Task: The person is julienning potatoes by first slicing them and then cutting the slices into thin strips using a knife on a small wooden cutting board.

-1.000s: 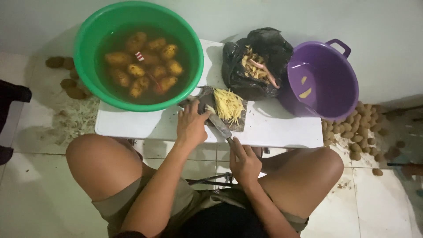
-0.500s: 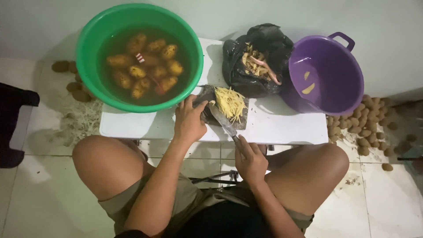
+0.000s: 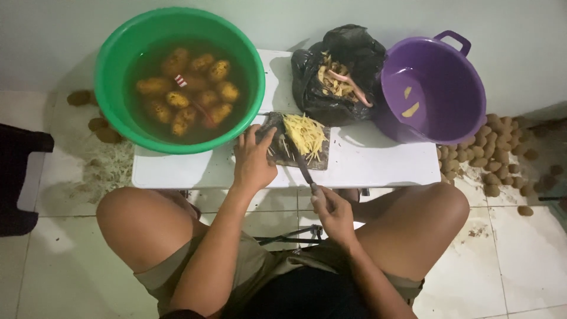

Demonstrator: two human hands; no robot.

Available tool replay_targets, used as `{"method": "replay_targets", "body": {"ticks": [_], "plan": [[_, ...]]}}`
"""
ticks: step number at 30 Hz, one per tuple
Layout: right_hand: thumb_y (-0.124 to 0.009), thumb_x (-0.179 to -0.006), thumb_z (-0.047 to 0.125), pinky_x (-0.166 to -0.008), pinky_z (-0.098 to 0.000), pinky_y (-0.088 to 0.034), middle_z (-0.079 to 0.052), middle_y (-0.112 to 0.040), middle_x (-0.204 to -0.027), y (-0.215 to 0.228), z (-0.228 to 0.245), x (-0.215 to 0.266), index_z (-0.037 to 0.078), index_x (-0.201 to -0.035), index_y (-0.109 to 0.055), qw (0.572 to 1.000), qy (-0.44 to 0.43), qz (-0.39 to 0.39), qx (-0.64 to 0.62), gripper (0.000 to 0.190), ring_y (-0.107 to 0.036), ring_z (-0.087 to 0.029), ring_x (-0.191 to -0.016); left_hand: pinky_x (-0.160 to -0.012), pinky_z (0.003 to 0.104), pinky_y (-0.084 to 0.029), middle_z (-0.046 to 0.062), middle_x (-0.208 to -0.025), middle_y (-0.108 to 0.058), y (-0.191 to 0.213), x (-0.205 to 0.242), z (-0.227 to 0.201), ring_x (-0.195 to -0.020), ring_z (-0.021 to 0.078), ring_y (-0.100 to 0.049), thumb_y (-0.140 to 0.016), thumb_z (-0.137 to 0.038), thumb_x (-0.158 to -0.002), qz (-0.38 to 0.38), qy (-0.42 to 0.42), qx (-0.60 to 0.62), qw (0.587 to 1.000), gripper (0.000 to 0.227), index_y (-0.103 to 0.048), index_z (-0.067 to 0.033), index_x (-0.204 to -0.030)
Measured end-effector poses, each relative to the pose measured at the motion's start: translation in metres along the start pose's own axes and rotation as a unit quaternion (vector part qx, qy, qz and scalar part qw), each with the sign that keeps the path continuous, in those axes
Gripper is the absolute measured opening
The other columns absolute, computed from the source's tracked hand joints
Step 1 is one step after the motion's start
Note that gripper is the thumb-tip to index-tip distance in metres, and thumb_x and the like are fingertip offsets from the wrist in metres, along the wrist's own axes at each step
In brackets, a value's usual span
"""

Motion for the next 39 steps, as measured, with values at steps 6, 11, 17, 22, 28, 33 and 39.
{"method": "replay_targets", "body": {"ticks": [6,11,17,22,28,33,39], "plan": [[-0.051,-0.106,0.017,-0.033,-0.0299,-0.039,-0.009,-0.049,-0.048,-0.012,0.007,0.005,0.005,-0.088,-0.066,0.951,-0.050,0.162,-0.259,0.027,-0.047,-0.018,-0.030,-0.106,0.057,-0.039,0.019,-0.150,-0.041,0.001,-0.001,0.003,-0.137,0.0416,-0.038,-0.066,-0.007,-0.079,0.027,0.042,-0.006,0.999,0.072,-0.055,-0.0151,-0.149],[-0.053,-0.105,0.018,-0.034,-0.0297,-0.039,-0.007,-0.050,-0.049,-0.013,-0.014,0.004,0.002,-0.092,-0.068,0.965,-0.071,0.130,-0.215,0.025,-0.046,-0.015,-0.032,-0.105,0.055,-0.039,0.016,-0.149,-0.043,0.001,0.000,0.006,-0.137,0.0398,-0.038,-0.067,-0.011,-0.078,0.035,0.058,-0.015,0.998,0.069,-0.058,-0.0150,-0.147],[-0.053,-0.104,0.016,-0.035,-0.0289,-0.039,-0.008,-0.051,-0.053,-0.009,-0.013,0.004,-0.005,-0.117,-0.070,0.965,-0.092,0.095,-0.224,0.030,-0.046,-0.014,-0.036,-0.104,0.054,-0.038,0.014,-0.151,-0.042,-0.012,0.003,0.001,-0.137,0.0399,-0.038,-0.067,-0.014,-0.081,0.049,0.028,-0.036,0.998,0.058,-0.068,-0.0249,-0.138],[-0.055,-0.104,0.018,-0.036,-0.0279,-0.039,-0.006,-0.051,-0.054,-0.005,-0.033,-0.004,-0.005,-0.118,-0.071,0.973,-0.089,0.084,-0.195,0.031,-0.047,-0.013,-0.038,-0.107,0.058,-0.034,0.019,-0.157,-0.037,0.000,0.008,-0.027,-0.141,0.0436,-0.034,-0.066,-0.011,-0.081,0.069,0.013,-0.035,0.997,0.065,-0.062,-0.0252,-0.145],[-0.055,-0.103,0.014,-0.036,-0.0263,-0.036,-0.008,-0.052,-0.053,-0.013,-0.061,-0.009,-0.002,-0.107,-0.073,0.974,-0.088,0.087,-0.191,0.024,-0.045,-0.013,-0.040,-0.104,0.058,-0.032,0.021,-0.165,-0.025,-0.014,0.004,-0.031,-0.143,0.0479,-0.029,-0.068,-0.011,-0.082,0.075,-0.011,-0.073,0.994,0.072,-0.054,-0.0262,-0.151],[-0.055,-0.103,0.015,-0.036,-0.0261,-0.036,-0.007,-0.051,-0.054,-0.010,-0.068,-0.009,-0.002,-0.110,-0.073,0.970,-0.092,0.075,-0.212,0.025,-0.044,-0.011,-0.039,-0.105,0.060,-0.032,0.021,-0.169,-0.016,-0.021,0.000,-0.028,-0.147,0.0496,-0.026,-0.067,-0.012,-0.085,0.103,0.020,-0.099,0.990,0.075,-0.048,-0.0275,-0.155],[-0.054,-0.104,0.015,-0.037,-0.0258,-0.040,-0.004,-0.052,-0.054,0.009,-0.047,-0.011,0.000,-0.109,-0.072,0.981,-0.028,0.061,-0.184,0.024,-0.047,-0.010,-0.041,-0.106,0.061,-0.030,0.022,-0.167,-0.018,-0.006,0.001,-0.031,-0.146,0.0503,-0.026,-0.066,-0.008,-0.080,0.077,0.018,-0.050,0.996,0.078,-0.049,-0.0241,-0.155]]}}
Point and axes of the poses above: each hand's wrist, its own x-axis away from the middle knuckle, its own y-axis out of the back of the hand, z = x × y, the point moved 7 cm from there along -x, towards the middle knuckle
